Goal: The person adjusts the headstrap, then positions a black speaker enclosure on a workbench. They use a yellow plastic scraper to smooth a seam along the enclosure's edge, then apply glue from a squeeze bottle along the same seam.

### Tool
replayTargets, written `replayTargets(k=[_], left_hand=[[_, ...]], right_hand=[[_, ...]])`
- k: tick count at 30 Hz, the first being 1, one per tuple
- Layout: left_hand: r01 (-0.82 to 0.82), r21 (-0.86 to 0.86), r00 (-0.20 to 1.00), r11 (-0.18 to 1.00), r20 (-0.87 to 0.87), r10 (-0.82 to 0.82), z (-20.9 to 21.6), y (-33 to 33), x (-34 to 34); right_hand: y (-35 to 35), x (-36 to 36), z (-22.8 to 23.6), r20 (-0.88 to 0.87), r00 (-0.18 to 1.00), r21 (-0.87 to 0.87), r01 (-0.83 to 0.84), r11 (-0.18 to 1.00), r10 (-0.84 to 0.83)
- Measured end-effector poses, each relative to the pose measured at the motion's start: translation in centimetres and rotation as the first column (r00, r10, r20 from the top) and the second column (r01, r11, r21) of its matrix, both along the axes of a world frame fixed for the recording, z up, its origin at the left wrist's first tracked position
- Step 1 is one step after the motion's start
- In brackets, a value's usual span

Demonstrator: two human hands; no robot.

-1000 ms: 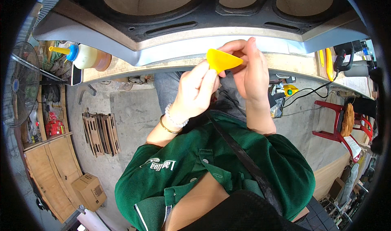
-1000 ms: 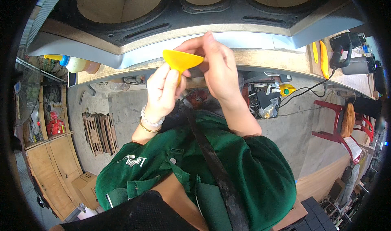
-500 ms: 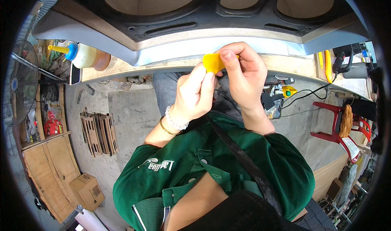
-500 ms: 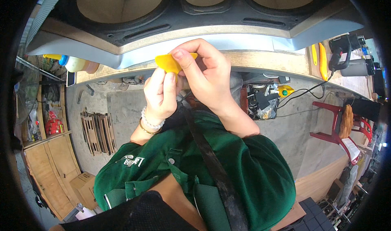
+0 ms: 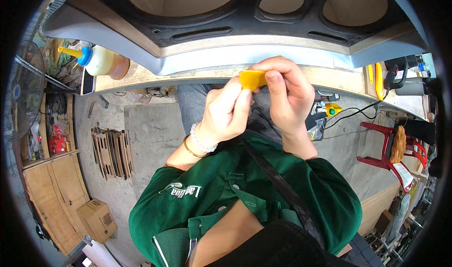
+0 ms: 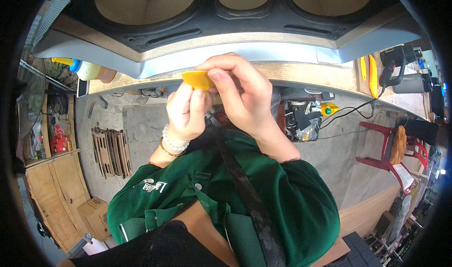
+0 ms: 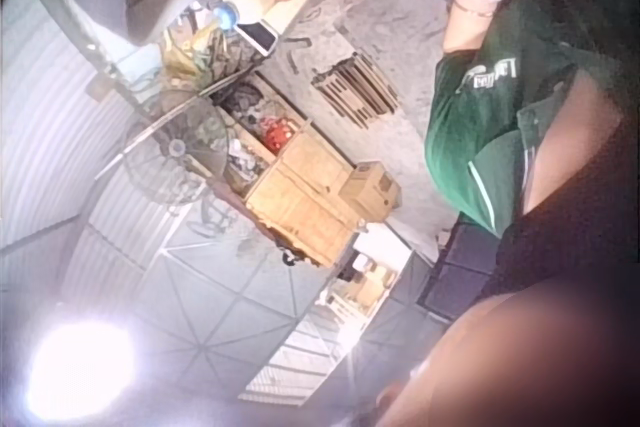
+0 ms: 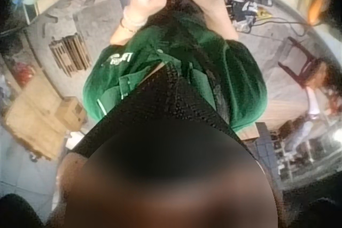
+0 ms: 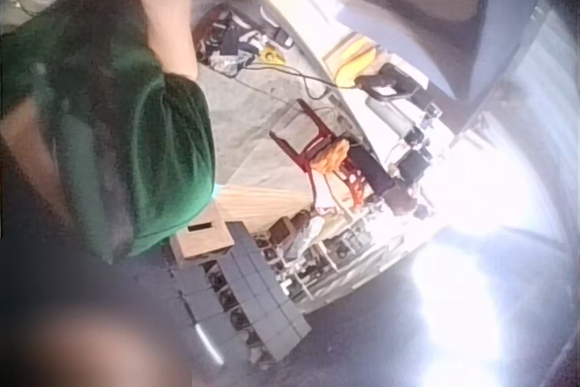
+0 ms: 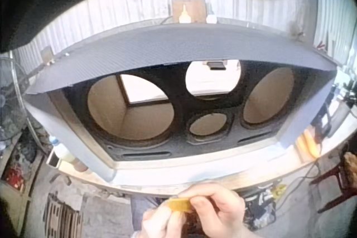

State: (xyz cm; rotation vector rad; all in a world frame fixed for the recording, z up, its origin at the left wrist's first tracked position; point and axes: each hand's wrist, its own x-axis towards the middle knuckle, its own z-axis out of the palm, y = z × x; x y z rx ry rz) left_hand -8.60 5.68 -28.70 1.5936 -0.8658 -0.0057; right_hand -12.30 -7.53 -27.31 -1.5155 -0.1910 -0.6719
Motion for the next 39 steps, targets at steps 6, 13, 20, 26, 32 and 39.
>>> replayTargets(k=[6,13,20,26,32,39], left_hand=[[0.007,-0.007,0.994,1.0,0.112,-0.006,0.1,-0.1,0.1],[0.119,0.013,0.99,0.993,-0.076,-0.117,-0.2,-0.3,0.0],[0.128,-0.305,0.804,0.944,-0.525,-0.278,-0.3,0.0,1.0],[0.057,-0.241,0.848,0.969,-0.5,-0.175,0.1,-0.3,0.5],[0.053,-0.044,0.974,0.998,-0.219,-0.061,-0.6,-0.4,0.5],[-0.012,0.069,0.986,0.998,-0.163,0.023,-0.9,0.4,0.8]], right_hand=[[0.1,-0.3,0.3,0.019,0.996,-0.087,0.094,0.992,-0.093],[-1.1,0.4,0.3,-0.042,0.988,0.249,0.153,0.956,-0.147],[-3.2,0.2,-0.3,-0.057,0.967,0.171,0.254,0.952,-0.247],[-2.3,0.6,-0.4,-0.044,0.991,0.024,0.13,0.991,-0.129],[-1.4,0.8,-0.3,-0.153,0.978,0.041,-0.136,0.99,0.141],[-0.3,1.0,-1.0,-0.18,0.962,0.059,-0.197,0.979,0.205]])
